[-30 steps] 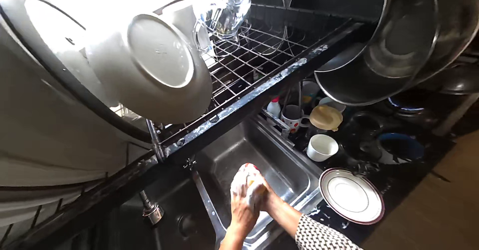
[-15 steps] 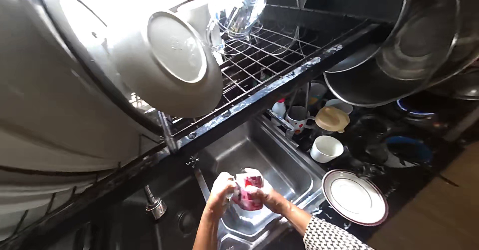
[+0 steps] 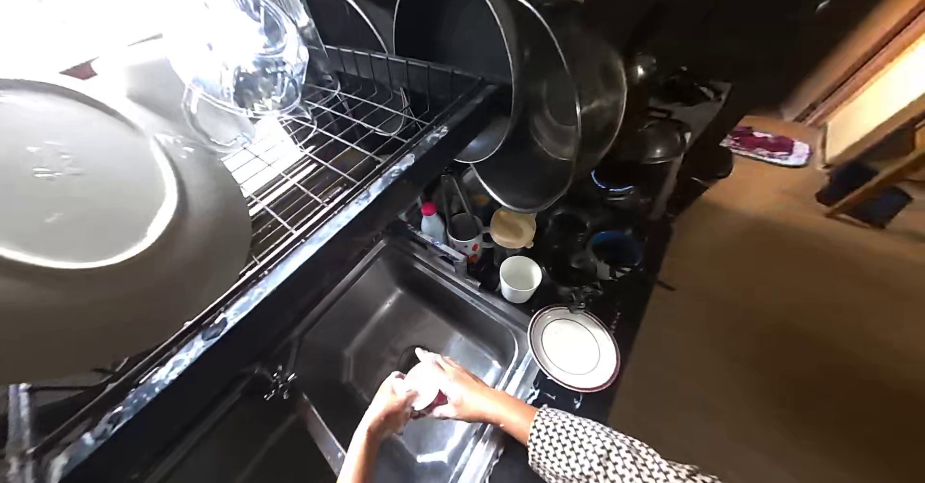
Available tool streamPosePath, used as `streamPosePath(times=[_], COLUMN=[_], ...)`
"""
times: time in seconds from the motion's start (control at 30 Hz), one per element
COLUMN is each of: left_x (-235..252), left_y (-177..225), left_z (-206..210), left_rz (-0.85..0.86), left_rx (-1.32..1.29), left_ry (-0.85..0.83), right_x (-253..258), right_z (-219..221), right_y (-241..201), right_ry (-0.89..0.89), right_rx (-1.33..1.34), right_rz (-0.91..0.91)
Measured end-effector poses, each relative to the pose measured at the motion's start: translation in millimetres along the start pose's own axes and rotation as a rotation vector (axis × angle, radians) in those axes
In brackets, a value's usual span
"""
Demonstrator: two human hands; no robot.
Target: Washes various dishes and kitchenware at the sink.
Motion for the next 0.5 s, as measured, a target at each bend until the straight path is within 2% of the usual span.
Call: streamPosePath(times=[0.07, 0.1, 0.2, 0.23, 0.3, 0.4, 0.47, 0.5], left_x=[25.5, 35.6, 51.2, 54.2, 57.7, 59.3, 56.4, 54.8], left_y=[-29.5, -44.3, -79.0, -87.3, -103.6, -124.0, -133.1, -136.4], left_z=[10.2, 14.3, 24.2, 26.1, 29.6, 35.2, 39.1, 40.2], left_rz=[-0.070, -0.138, -0.314, -0.352, -0.399, -0.433, -0.430, -0.422], left_rx=[0.004, 0.046, 0.220, 0.253, 0.274, 0.257, 0.231, 0.208], left_ry=[0.037, 0.059, 0.098, 0.110, 0.126, 0.121, 0.124, 0.126], right_x=[-12.5, -23.0, -69.7, -83.0, -99.7, -101.0, -95.0, -92.0], right_z=[-22.9, -45.0, -117.5, -136.7, -165.3, -182.9, -182.7, -183.0], right_y=[-4.1, -11.7, -25.4, -21.0, -6.7, 23.9, 38.5, 41.7], right_ry=[0.038, 0.145, 0.745, 0.838, 0.869, 0.677, 0.553, 0.549], right_rx=[-0.099, -0.155, -0.467, -0.532, -0.578, -0.565, -0.540, -0.549], right_rz=[0.164, 0.212, 0.193, 0.245, 0.407, 0.693, 0.769, 0.755])
Point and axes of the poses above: each hand's wrist, its own x-axis towards the middle knuckle, its own z-axis out of the palm, y = z × x, the point moved 10 cm from there along x, towards the middle knuckle, and after that the axes turned 8 degrees about -y, right-handed, at the moved point
